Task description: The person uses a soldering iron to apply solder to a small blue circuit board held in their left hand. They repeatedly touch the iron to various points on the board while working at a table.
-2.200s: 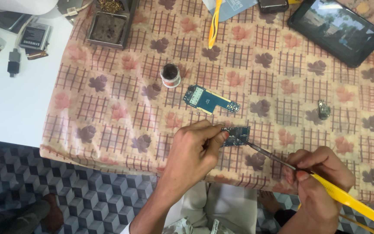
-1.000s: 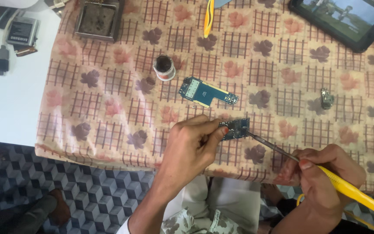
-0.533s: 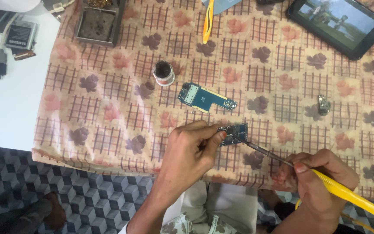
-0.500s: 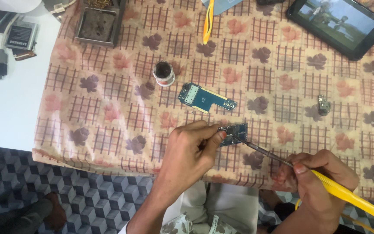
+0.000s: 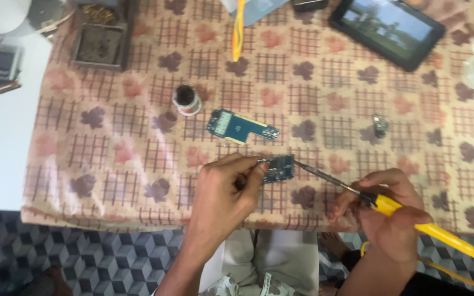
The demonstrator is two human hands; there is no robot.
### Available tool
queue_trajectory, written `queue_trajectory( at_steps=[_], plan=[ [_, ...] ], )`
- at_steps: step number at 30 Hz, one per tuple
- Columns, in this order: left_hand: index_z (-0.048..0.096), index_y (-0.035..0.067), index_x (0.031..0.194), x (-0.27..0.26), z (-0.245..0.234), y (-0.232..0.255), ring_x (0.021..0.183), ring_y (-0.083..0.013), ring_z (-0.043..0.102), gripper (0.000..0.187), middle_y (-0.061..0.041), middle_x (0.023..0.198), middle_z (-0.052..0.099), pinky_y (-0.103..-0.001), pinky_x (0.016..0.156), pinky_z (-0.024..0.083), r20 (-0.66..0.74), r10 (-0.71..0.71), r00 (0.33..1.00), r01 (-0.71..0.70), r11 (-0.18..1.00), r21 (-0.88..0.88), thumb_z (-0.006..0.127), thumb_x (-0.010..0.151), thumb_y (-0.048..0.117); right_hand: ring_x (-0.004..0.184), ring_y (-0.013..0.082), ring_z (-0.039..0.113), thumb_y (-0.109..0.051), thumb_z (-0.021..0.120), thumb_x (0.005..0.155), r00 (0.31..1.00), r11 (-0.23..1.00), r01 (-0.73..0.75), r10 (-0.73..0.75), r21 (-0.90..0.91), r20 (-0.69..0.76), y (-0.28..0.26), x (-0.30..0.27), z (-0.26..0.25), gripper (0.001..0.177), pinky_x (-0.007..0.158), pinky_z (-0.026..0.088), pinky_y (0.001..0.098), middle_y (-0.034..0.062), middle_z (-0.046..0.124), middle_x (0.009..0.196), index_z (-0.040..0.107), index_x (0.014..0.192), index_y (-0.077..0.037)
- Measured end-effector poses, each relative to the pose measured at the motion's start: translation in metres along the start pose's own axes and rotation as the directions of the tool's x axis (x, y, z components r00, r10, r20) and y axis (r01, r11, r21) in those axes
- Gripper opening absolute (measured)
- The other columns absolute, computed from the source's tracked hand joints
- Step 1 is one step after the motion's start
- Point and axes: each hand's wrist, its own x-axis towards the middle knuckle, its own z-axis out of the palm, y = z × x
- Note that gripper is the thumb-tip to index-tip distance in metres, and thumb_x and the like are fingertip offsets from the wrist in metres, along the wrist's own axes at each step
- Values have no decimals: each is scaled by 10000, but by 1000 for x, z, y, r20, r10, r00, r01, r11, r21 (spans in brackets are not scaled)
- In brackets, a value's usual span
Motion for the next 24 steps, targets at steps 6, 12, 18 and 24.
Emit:
queue_trajectory(
  at_steps=[6,12,18,24],
  plan=[
    [775,-27,926,-4,-1,-1,469,-124,595,133,-97,675,688,-294,449,437,-2,51,999,-51,999,10,711,867,74,857,189,747,-84,765,951,995,501,-48,-53,-864,-87,-12,15,1,239,678,621,292,148,746,961,586,1073,19],
    [766,-17,862,-8,-9,-5,472,-175,603,118,-108,654,679,-336,464,449,19,92,996,-92,996,-11,720,863,92,925,169,709,-35,642,1041,997,437,60,-64,-897,36,-32,51,25,116,818,584,260,118,735,1068,590,1119,32],
    [751,-19,872,-13,-16,-11,528,-232,627,114,-135,681,664,-359,531,478,-7,187,982,-187,982,-34,722,855,91,759,183,676,-23,739,1004,968,-24,238,-78,-971,239,-48,76,75,110,660,512,295,121,689,875,645,1052,9],
    [753,-18,859,-13,-18,-11,542,-241,637,124,-138,696,673,-365,541,486,-13,184,983,-184,981,-57,725,864,102,720,149,682,29,740,935,979,52,203,-46,-978,201,-35,67,89,139,591,504,288,90,694,848,666,1042,-20]
  ],
)
